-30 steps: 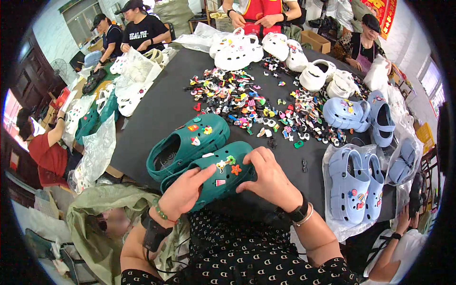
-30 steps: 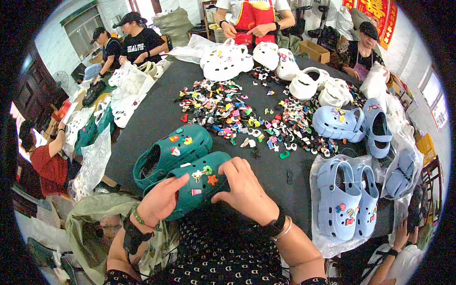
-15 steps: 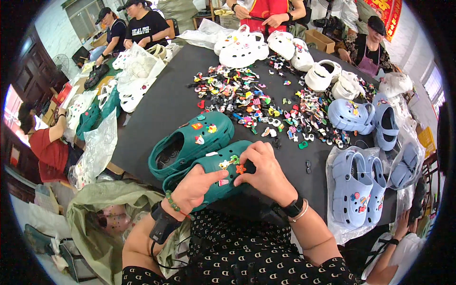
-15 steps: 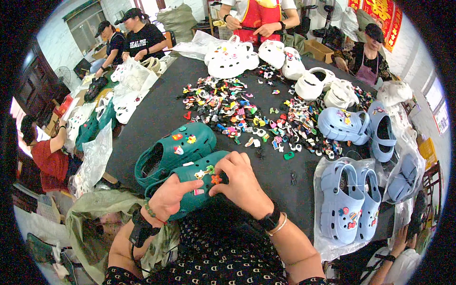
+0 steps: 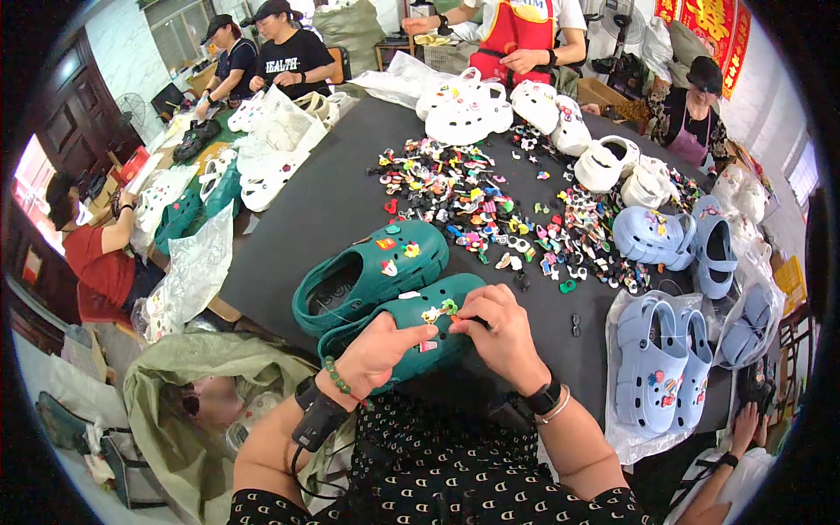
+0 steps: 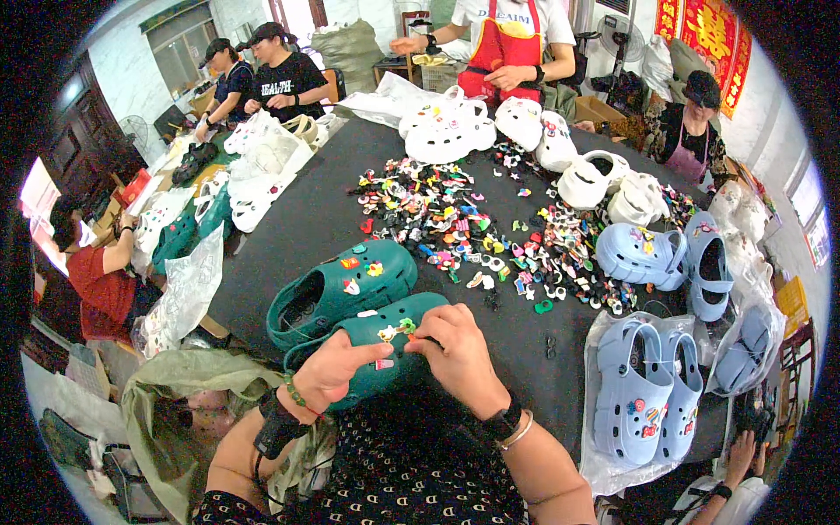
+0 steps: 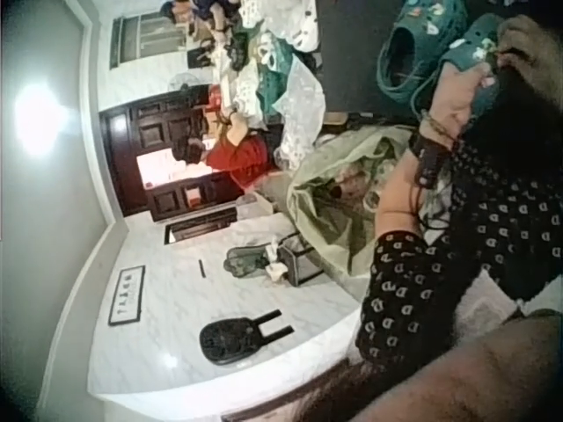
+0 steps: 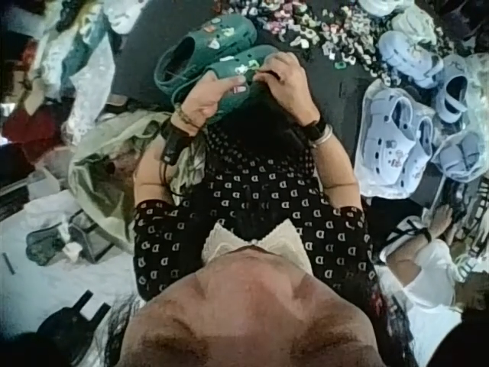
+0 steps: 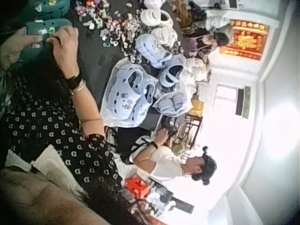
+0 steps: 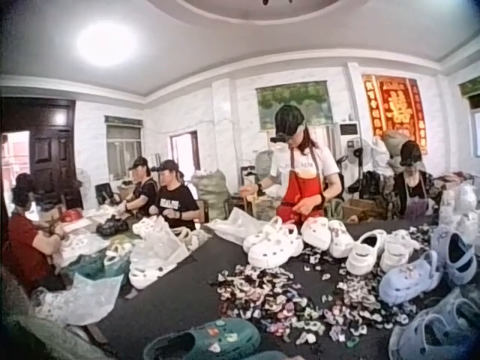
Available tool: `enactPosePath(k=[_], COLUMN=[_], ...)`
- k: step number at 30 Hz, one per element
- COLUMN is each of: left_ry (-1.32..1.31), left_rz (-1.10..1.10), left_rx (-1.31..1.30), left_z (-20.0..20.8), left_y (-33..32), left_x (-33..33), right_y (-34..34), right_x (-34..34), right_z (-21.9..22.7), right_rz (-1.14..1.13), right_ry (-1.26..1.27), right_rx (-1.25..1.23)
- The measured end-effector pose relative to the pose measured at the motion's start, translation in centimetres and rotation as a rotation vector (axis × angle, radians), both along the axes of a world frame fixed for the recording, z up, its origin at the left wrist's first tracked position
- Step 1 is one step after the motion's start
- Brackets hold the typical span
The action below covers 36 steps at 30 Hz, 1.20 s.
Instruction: Decorating foam clog-style shoes with decorative charms and packaging them in plastic bags.
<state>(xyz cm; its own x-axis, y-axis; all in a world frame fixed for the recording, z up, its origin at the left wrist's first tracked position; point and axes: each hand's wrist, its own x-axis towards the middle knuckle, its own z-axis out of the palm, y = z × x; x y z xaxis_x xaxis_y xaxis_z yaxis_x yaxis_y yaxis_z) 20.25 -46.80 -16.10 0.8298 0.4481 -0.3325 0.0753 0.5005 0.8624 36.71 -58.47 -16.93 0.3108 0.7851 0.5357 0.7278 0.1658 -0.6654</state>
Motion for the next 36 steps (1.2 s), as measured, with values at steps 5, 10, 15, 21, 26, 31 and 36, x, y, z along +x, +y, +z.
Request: enactPosePath(k=[5,10,15,21,26,31,36], left_ry=[-0.016,0.004,-0.015,0.292,0.278,0.083,0.177], left_rz=[0.004,-0.009,0.025,-0.110,0.171,0.566,0.411], left_rx=[-0.001,0.026,0.037,0.573,1.049,1.147,0.403], left_z=[0.4,0.2,1.1,4.1,4.7,1.1,2.0], left_y=[-0.1,-0.1,-1.0,-0.9,-0.1,2.4,5.5], left_x=[0.1,0.1,-0.6,-2.7,-4.5,-3.5,-2.0], right_y=[0.0,0.3,0.5,0.7,1.1,2.5,1.5], right_x=[0.0,1.2,3.9,7.0,7.3,3.0,-0.7], right_z=[-0.1,-1.5,-0.5,0.7,0.8,4.0,4.7], right_rz=[-0.028,-0.008,0.041,-0.230,-0.356,0.030,0.344], right_ry=[0.113,0.338,0.789,0.276,-0.279,-0.209,-0.464], right_rx=[-0.039,-0.010,-0.120,-0.191,-0.143,-0.084,-0.417])
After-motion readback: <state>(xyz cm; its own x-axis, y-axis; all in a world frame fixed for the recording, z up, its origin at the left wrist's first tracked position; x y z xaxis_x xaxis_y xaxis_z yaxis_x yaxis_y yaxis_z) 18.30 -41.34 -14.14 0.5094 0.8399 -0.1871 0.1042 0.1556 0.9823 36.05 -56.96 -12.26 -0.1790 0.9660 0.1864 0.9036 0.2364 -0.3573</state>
